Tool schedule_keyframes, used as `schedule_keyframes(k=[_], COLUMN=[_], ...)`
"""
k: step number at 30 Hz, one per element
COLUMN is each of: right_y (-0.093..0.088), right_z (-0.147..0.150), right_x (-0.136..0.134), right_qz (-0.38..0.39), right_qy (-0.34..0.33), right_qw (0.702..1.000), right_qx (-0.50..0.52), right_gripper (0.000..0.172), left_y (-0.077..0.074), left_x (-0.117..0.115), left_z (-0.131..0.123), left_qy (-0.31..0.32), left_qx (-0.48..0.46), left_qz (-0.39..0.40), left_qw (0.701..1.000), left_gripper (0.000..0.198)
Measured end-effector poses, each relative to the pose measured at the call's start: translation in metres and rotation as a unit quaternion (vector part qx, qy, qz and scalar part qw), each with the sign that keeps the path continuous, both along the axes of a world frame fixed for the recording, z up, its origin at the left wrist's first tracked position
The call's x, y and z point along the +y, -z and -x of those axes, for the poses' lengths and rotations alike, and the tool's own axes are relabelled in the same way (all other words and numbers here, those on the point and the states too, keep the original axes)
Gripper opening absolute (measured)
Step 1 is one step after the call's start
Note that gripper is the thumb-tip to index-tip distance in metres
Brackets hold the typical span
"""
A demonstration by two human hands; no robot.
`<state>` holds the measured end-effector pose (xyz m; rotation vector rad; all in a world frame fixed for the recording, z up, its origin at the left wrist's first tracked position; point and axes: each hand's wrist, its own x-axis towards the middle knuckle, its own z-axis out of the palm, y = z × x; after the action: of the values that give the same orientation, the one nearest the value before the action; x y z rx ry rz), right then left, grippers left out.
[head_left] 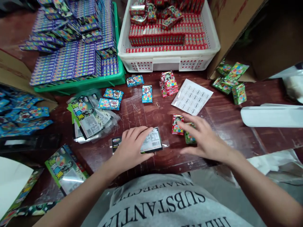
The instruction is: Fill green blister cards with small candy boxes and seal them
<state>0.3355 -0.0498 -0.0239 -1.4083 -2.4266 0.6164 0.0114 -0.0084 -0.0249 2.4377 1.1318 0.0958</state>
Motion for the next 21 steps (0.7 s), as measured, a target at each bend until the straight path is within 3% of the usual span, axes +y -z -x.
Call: schedule_keyframes(k=[2, 6, 9, 13, 21], right_y=[0.002, 0.013, 0.021, 0.031, 0.044], right_z=[-0.022, -0.042, -0.033, -0.012, 0.008], right_x=[0.003, 0.009, 0.016, 0.026, 0.026], right_qz=[0.006, 0.023, 0.011, -0.007, -0.046], right_qy=[0.003, -0.003, 0.043, 0.051, 0.079], right_qw=[0.999, 0.997, 0.997, 0.998, 0.996], right_qx=[-0.04, -0.073, -0.065, -0.044, 0.014], right_gripper=[0.1, 0.098, 0.103, 0.114, 0.072], left_y=[0.005, 0.006, 0.002, 0.002, 0.002], left_x=[0.003, 0.009, 0.01, 0.01, 0.008], left_z=[0.008, 0.016, 0.014, 0.01, 0.009], left_qy=[0.012, 0.039, 0.053, 0.053, 0.043], left_qx=[0.024, 0.028, 0.02, 0.017, 0.02], left_qz=[0.0, 0.011, 0.019, 0.026, 0.031], left_qw=[1.0, 0.999, 0.998, 0.998, 0.998], left_gripper=[0.087, 0.093, 0.09, 0.086, 0.084])
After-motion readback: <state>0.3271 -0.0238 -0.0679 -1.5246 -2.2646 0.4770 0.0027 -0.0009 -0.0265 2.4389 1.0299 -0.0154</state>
